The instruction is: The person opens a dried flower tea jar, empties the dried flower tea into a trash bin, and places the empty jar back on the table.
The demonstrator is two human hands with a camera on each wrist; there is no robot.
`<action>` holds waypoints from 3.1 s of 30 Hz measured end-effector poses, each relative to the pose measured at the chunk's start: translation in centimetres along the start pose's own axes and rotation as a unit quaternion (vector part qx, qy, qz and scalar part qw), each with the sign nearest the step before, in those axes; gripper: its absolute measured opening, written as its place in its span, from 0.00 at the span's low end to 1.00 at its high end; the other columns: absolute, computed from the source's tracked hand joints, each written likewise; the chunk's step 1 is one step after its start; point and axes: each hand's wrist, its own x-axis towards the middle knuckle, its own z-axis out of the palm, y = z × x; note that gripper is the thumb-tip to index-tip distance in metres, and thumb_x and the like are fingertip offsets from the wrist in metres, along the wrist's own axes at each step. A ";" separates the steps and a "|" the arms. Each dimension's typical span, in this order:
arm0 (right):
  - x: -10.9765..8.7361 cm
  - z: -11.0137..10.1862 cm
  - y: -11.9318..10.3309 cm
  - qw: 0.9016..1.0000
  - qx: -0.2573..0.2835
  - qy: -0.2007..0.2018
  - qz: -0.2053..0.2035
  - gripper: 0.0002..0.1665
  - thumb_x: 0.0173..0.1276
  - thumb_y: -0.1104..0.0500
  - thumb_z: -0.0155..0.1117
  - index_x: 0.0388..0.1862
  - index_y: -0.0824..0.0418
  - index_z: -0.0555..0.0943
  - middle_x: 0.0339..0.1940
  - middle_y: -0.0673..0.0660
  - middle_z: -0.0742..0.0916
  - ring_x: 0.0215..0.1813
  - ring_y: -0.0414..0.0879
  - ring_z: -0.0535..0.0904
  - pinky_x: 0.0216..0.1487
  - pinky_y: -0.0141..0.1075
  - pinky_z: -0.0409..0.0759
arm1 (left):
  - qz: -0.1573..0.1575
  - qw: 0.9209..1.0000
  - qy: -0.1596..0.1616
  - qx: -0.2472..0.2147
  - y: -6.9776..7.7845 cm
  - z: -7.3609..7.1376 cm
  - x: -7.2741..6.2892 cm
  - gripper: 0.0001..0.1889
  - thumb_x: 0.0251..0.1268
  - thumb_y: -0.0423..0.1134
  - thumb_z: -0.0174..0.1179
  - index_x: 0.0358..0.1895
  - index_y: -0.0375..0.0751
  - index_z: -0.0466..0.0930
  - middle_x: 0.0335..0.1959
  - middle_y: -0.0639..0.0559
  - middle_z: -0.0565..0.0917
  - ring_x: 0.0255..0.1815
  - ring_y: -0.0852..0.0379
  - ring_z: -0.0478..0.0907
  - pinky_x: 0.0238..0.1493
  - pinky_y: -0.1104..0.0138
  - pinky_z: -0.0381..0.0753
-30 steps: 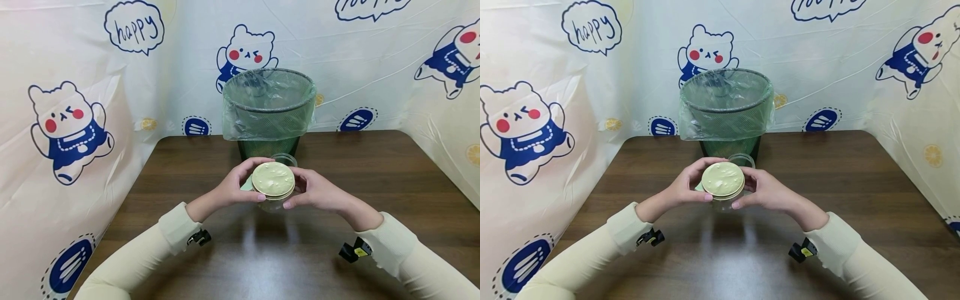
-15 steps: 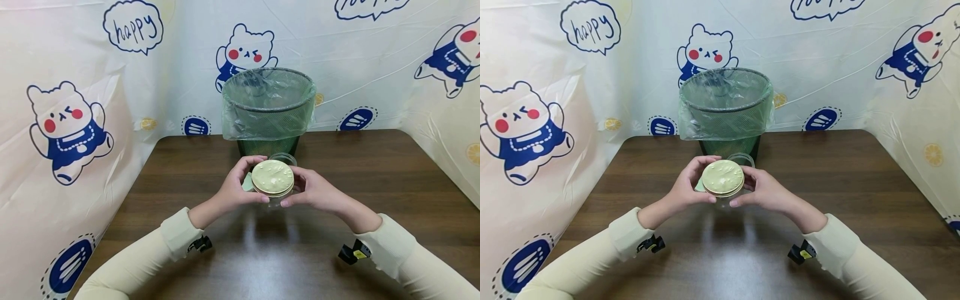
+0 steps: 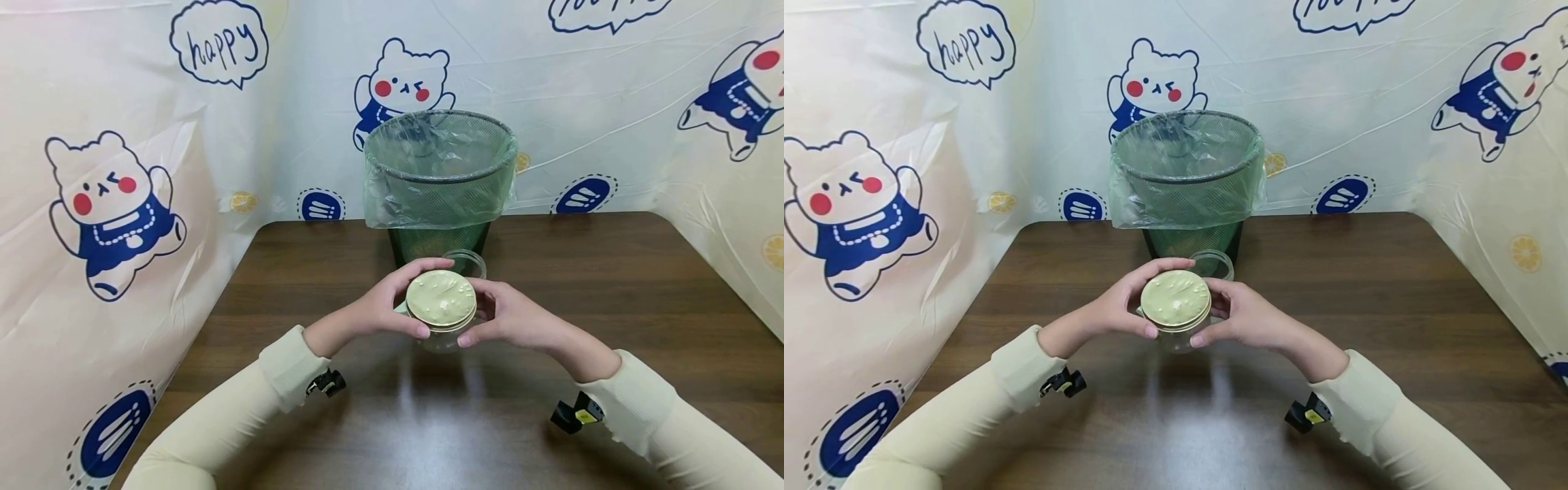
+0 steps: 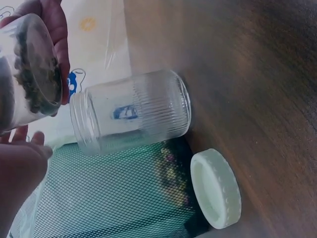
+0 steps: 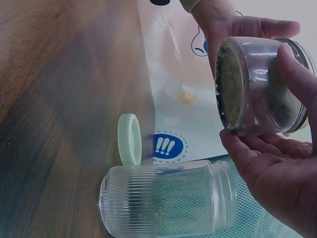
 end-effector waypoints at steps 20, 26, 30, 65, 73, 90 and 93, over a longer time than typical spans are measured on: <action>0.0 0.2 -0.3 0.999 -0.009 0.028 0.026 0.42 0.52 0.65 0.78 0.65 0.67 0.70 0.52 0.59 0.81 0.52 0.53 0.76 0.53 0.34 0.76 | -0.017 0.996 0.091 -0.009 0.0 0.8 0.1 0.43 0.44 0.40 0.76 0.65 0.29 0.65 0.59 0.41 0.75 0.56 0.52 0.72 0.58 0.62 0.71; 0.1 0.2 -0.2 0.999 0.000 0.041 0.030 0.41 0.52 0.66 0.77 0.64 0.69 0.70 0.53 0.60 0.81 0.54 0.51 0.76 0.53 0.33 0.75 | -0.024 0.991 0.130 -0.008 0.3 1.3 0.2 0.45 0.43 0.46 0.77 0.65 0.30 0.65 0.57 0.42 0.75 0.56 0.52 0.72 0.58 0.60 0.71; 0.2 0.1 -0.2 0.999 0.003 0.044 0.030 0.40 0.52 0.66 0.77 0.63 0.70 0.70 0.53 0.61 0.81 0.55 0.51 0.77 0.54 0.34 0.75 | -0.017 0.988 0.152 0.000 0.5 1.4 0.2 0.49 0.43 0.56 0.76 0.65 0.29 0.65 0.58 0.41 0.75 0.56 0.51 0.73 0.59 0.58 0.71; -2.9 -5.0 -1.8 0.994 -0.024 0.105 0.023 0.41 0.56 0.69 0.73 0.68 0.69 0.67 0.66 0.66 0.75 0.63 0.50 0.74 0.51 0.34 0.78 | -0.042 0.968 0.224 0.101 -1.1 -1.7 -2.5 0.44 0.45 0.46 0.77 0.65 0.29 0.68 0.58 0.41 0.72 0.59 0.50 0.69 0.61 0.62 0.66; -3.5 -5.6 -1.5 0.991 -0.054 0.119 0.031 0.39 0.58 0.67 0.73 0.68 0.68 0.68 0.66 0.65 0.75 0.61 0.51 0.75 0.51 0.33 0.78 | -0.129 0.956 0.210 0.160 -2.3 -1.7 -3.3 0.42 0.39 0.32 0.78 0.65 0.38 0.71 0.58 0.48 0.73 0.61 0.53 0.68 0.63 0.55 0.63; -3.8 -5.9 -0.9 0.991 -0.043 0.123 0.044 0.39 0.58 0.66 0.73 0.68 0.67 0.67 0.66 0.66 0.74 0.61 0.47 0.76 0.50 0.36 0.79 | -0.210 0.940 0.114 0.243 -5.9 -0.6 -4.6 0.43 0.37 0.46 0.81 0.63 0.40 0.72 0.60 0.47 0.71 0.62 0.51 0.66 0.63 0.54 0.65; -3.8 -5.9 -0.9 0.991 -0.043 0.122 0.044 0.40 0.58 0.66 0.73 0.68 0.67 0.67 0.67 0.66 0.74 0.61 0.47 0.76 0.50 0.36 0.79 | -0.213 0.934 0.086 0.273 -6.2 -0.4 -4.7 0.45 0.38 0.49 0.81 0.63 0.38 0.71 0.63 0.47 0.69 0.66 0.51 0.62 0.65 0.55 0.63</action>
